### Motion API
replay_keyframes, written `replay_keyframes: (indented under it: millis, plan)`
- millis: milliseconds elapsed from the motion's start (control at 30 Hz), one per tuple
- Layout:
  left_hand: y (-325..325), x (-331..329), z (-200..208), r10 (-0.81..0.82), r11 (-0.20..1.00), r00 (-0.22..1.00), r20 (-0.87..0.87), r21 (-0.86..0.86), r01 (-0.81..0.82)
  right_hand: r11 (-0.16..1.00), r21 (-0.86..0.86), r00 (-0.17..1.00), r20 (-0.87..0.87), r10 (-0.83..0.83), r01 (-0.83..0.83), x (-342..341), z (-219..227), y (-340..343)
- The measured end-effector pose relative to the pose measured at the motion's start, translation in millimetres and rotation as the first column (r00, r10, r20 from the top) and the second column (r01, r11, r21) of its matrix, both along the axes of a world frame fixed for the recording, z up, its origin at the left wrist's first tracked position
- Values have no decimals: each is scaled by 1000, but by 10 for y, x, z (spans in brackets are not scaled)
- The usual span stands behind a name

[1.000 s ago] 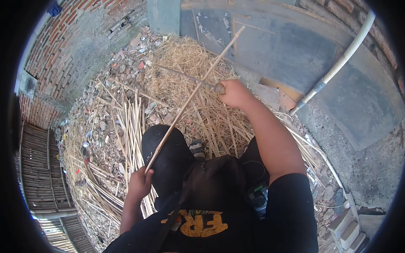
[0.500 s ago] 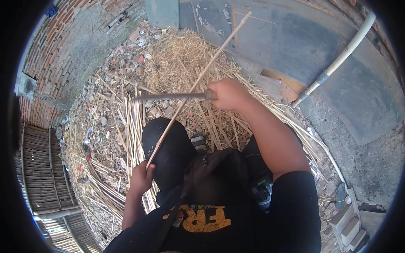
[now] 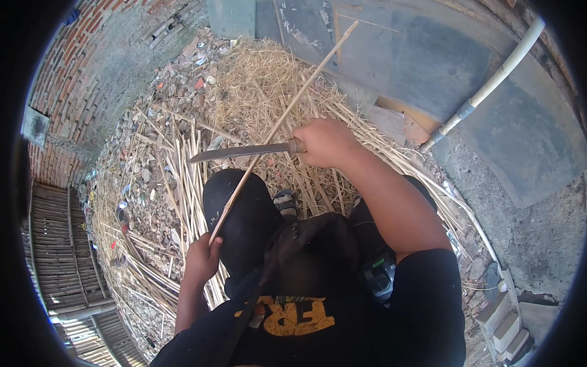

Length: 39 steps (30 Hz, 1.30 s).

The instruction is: The person shaves a long bamboo strip by repeatedly scraping along its length with a knife.

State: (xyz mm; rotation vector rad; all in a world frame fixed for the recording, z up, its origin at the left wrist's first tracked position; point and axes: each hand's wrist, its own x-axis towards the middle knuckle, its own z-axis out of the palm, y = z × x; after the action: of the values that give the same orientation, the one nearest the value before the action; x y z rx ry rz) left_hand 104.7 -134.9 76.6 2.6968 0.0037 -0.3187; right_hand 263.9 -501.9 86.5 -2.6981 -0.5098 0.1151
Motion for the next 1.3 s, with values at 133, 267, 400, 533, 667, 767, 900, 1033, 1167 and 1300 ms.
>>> replay_keyframes:
  millis: [133,267,400,533,667,767,900,1033,1167,1300]
  plan:
    - [5,21,-30,23,997,1000,6,-81,-22,927,306,975,-120,-188,217,393,-310,-404]
    - [28,-19,-85,3,1000,999,50,-28,-2,924,254,958,-62,-279,286,360,-309,-458]
    - [-23,-23,-41,14,1000,999,47,-25,-13,964,163,978,-15,-209,209,175,-58,-263]
    - [-48,-17,-15,-6,997,1000,21,74,4,999,-24,999,-6,-32,32,12,-14,-64]
    - [-54,-8,8,-2,1000,1000,31,15,2,986,144,986,-157,-59,82,250,-174,-415]
    - [-9,-1,-36,-25,1000,997,74,18,24,907,261,940,-170,-295,331,427,-293,-629]
    - [11,-14,-62,-18,1000,998,61,23,16,954,168,968,-60,-242,249,313,-261,-466]
    - [-44,-29,-22,-13,998,998,58,56,9,999,-33,997,-76,-13,11,15,13,0]
    - [-43,-31,-63,-24,998,997,79,64,19,990,133,985,-171,-22,45,163,-78,-226]
    - [-45,-13,-40,-4,1000,997,82,23,2,938,199,957,-123,-264,284,419,-300,-535]
